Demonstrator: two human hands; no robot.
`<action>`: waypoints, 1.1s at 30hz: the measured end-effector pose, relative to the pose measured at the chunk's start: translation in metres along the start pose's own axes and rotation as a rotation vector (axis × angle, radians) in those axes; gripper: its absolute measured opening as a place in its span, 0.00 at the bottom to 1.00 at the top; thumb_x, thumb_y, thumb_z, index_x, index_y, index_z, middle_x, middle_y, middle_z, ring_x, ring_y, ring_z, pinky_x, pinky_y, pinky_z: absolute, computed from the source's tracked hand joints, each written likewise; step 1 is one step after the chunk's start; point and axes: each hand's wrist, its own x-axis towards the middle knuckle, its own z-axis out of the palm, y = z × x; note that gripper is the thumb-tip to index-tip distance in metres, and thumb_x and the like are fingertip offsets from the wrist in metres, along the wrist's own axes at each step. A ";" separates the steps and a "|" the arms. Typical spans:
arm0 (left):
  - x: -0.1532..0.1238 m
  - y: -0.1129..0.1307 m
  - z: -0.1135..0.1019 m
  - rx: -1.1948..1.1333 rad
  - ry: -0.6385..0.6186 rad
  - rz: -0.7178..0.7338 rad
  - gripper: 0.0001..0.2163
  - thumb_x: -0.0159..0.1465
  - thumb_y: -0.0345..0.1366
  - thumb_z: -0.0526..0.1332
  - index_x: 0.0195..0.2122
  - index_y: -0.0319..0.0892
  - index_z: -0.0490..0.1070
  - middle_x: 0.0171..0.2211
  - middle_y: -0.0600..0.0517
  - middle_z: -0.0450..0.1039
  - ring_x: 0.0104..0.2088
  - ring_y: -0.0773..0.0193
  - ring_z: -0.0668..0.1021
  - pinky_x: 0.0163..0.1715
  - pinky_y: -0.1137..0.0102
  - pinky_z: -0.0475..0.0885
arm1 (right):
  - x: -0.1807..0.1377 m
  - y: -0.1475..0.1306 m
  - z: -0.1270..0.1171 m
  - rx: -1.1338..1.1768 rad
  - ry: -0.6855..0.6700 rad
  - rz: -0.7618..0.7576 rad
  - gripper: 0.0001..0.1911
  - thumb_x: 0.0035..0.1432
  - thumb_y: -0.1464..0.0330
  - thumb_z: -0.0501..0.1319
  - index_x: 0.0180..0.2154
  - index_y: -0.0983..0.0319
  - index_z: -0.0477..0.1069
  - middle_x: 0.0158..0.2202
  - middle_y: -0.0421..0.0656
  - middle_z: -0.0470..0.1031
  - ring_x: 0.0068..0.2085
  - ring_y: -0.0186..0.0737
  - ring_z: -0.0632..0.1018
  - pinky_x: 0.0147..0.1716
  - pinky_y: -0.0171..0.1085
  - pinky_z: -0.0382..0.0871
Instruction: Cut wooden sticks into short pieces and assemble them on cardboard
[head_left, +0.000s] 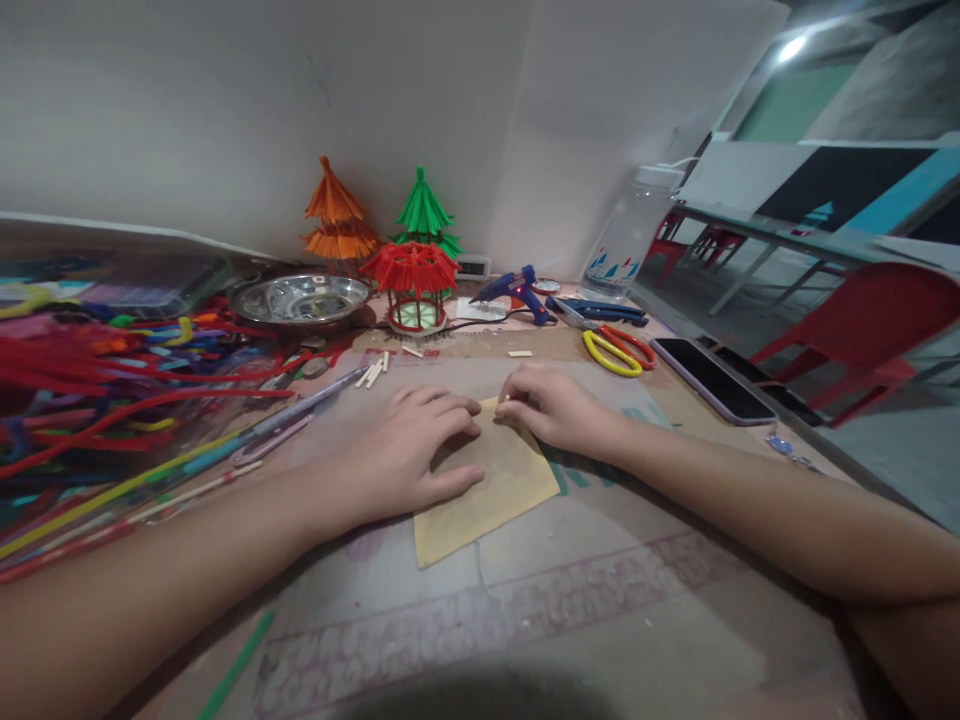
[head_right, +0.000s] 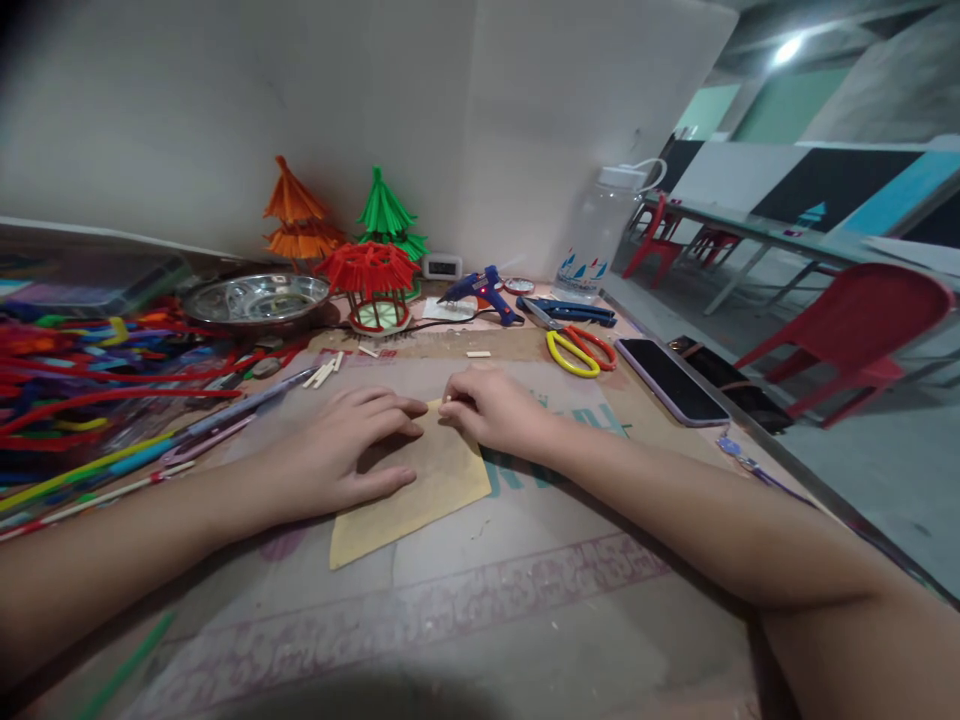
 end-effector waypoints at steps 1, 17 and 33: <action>0.000 0.000 0.000 -0.001 -0.002 0.002 0.17 0.65 0.50 0.62 0.47 0.44 0.75 0.58 0.44 0.73 0.58 0.45 0.71 0.58 0.50 0.65 | 0.000 0.000 0.000 0.017 -0.018 -0.016 0.07 0.63 0.70 0.63 0.31 0.62 0.72 0.30 0.42 0.74 0.35 0.39 0.72 0.38 0.36 0.61; 0.000 0.000 0.000 0.000 -0.016 -0.012 0.18 0.65 0.50 0.62 0.48 0.44 0.75 0.59 0.44 0.72 0.59 0.45 0.70 0.59 0.49 0.64 | -0.001 -0.004 -0.001 0.003 -0.021 0.014 0.07 0.62 0.71 0.63 0.30 0.62 0.71 0.28 0.42 0.74 0.34 0.39 0.72 0.37 0.36 0.61; -0.001 0.002 -0.002 0.013 -0.024 -0.024 0.18 0.65 0.50 0.62 0.48 0.44 0.75 0.59 0.44 0.72 0.59 0.45 0.71 0.59 0.49 0.64 | 0.000 -0.003 -0.002 -0.036 -0.019 -0.018 0.08 0.63 0.70 0.64 0.30 0.62 0.72 0.28 0.42 0.74 0.35 0.40 0.72 0.39 0.38 0.61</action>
